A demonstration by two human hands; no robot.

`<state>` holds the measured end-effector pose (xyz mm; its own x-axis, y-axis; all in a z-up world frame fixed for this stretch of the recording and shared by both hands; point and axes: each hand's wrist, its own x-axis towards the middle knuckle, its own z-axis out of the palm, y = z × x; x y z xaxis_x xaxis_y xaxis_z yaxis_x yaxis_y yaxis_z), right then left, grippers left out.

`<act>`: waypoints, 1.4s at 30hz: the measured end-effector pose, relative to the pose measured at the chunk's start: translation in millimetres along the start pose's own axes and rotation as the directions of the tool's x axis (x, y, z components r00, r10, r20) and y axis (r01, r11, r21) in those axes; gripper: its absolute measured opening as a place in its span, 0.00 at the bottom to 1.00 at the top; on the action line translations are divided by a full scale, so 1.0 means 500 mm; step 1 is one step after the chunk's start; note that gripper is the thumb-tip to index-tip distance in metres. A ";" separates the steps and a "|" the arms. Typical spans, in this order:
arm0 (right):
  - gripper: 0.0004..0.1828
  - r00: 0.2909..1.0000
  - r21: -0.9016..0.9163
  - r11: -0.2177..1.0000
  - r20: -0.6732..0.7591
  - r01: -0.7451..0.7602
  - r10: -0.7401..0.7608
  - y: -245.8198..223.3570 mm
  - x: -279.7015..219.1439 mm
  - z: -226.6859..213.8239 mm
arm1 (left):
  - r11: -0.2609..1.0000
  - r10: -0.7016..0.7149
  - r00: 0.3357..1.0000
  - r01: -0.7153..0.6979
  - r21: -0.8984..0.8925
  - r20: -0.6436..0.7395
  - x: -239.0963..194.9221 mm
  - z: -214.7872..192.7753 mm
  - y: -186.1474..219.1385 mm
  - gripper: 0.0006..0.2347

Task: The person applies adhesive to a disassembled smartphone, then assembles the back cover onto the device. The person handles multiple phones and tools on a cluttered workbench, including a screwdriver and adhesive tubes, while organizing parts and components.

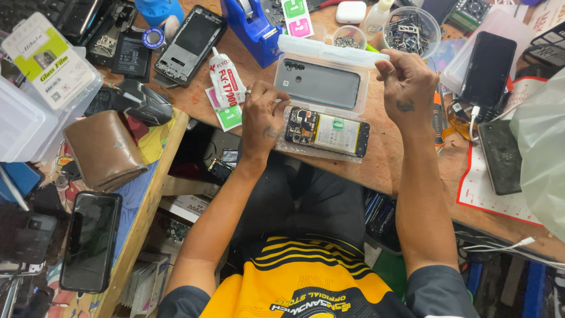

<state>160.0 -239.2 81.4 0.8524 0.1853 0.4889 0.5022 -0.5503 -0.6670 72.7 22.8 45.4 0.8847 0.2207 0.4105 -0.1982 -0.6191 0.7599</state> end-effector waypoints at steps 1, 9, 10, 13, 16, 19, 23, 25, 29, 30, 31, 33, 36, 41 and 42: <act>0.12 1.000 0.008 1.000 -0.002 -0.001 0.001 0.000 -0.001 0.001 | 1.000 0.009 1.000 -0.009 0.001 -0.002 -0.001 -0.001 0.002 0.04; 0.14 0.998 -0.021 0.999 -0.058 -0.027 0.026 0.012 0.003 0.012 | 0.999 0.043 0.999 -0.042 0.023 -0.011 0.004 -0.006 0.007 0.02; 0.14 0.998 -0.048 0.998 -0.062 -0.029 0.026 0.017 0.009 0.013 | 1.000 0.023 1.000 -0.023 0.002 -0.009 0.005 -0.005 0.005 0.03; 0.14 0.998 -0.081 0.997 -0.068 -0.012 0.006 0.035 0.034 0.016 | 0.999 -0.016 1.000 0.015 -0.051 -0.010 0.006 0.002 0.000 0.03; 0.13 0.996 -0.037 0.999 -0.085 -0.003 0.000 0.050 0.065 0.023 | 0.997 -0.026 0.999 0.024 -0.078 -0.019 0.007 0.004 -0.002 0.02; 0.16 0.987 0.059 0.995 -0.137 -0.081 0.088 0.061 0.084 0.033 | 0.996 -0.042 0.999 0.041 -0.079 -0.007 0.007 0.001 0.000 0.02; 0.23 0.974 0.017 0.991 -0.181 -0.134 0.135 0.070 0.080 0.037 | 0.997 -0.050 0.999 0.049 -0.066 -0.014 0.005 0.001 0.000 0.02; 0.22 0.979 0.002 0.989 -0.141 -0.149 0.148 0.068 0.065 0.028 | 0.998 -0.032 0.999 0.031 -0.049 -0.036 0.002 0.003 -0.002 0.03; 0.21 0.972 0.036 0.972 -0.022 -0.232 0.233 0.041 0.018 0.006 | 0.993 -0.048 0.997 0.042 -0.110 -0.057 -0.003 0.012 -0.006 0.03; 0.20 0.975 -0.005 0.975 0.004 -0.222 0.222 0.028 0.003 0.002 | 0.982 -0.093 0.995 0.084 -0.166 -0.044 -0.004 0.014 -0.008 0.03; 0.18 0.977 -0.045 0.977 0.033 -0.209 0.210 0.013 -0.014 -0.002 | 0.989 -0.058 0.996 0.049 -0.138 -0.065 -0.005 0.014 -0.010 0.03; 0.15 0.975 -0.110 0.977 0.108 -0.184 0.196 -0.017 -0.048 -0.014 | 0.997 0.014 0.995 -0.022 -0.078 -0.104 -0.004 0.013 -0.016 0.03; 0.14 0.957 -0.162 0.982 0.256 -0.097 0.137 -0.060 -0.094 -0.038 | 0.975 -0.102 0.990 0.081 -0.207 -0.093 -0.013 0.013 -0.016 0.05; 0.27 0.923 -0.217 0.974 0.384 0.072 0.017 -0.107 -0.133 -0.051 | 0.986 -0.094 0.982 0.069 -0.149 -0.165 -0.023 0.001 -0.006 0.04; 0.29 0.920 -0.239 0.969 0.390 0.067 0.033 -0.113 -0.136 -0.050 | 0.990 -0.097 0.982 0.079 -0.113 -0.164 -0.026 -0.001 -0.002 0.03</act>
<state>69.8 -241.0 99.9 0.8577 0.4701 0.2084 0.5085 -0.7154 -0.4792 61.1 21.1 39.4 0.8187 0.4001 0.4120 -0.1741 -0.5108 0.8419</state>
